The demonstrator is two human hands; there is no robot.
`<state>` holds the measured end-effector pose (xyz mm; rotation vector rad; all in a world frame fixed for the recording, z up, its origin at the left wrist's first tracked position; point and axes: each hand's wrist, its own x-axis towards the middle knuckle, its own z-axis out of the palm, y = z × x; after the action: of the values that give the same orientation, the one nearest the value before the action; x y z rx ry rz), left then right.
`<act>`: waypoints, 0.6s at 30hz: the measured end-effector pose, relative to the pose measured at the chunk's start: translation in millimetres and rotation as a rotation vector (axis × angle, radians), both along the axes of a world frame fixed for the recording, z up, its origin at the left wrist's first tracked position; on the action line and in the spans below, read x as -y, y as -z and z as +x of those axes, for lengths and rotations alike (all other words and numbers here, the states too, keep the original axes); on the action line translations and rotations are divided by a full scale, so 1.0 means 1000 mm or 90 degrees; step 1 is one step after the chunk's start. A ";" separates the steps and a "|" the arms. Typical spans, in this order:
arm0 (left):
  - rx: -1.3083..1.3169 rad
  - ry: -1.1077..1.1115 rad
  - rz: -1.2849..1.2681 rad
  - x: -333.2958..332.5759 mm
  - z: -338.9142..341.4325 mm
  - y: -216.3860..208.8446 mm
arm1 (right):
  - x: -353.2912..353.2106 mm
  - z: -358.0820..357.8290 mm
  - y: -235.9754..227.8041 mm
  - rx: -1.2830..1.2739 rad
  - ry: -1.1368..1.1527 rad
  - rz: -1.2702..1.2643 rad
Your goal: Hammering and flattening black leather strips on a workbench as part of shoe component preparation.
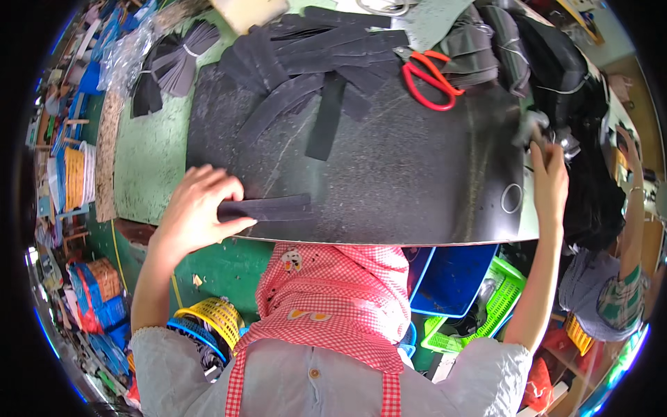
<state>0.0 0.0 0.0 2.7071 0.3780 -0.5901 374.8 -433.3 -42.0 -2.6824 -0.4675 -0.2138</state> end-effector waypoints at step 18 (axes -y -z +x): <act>0.392 0.067 -0.148 0.054 0.019 0.047 | -0.150 -0.228 -0.044 -0.460 -0.607 -0.020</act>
<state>18.8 -53.7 -47.1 2.5245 0.0030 0.1802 146.7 -283.2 2.1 -2.0419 -1.3704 0.9751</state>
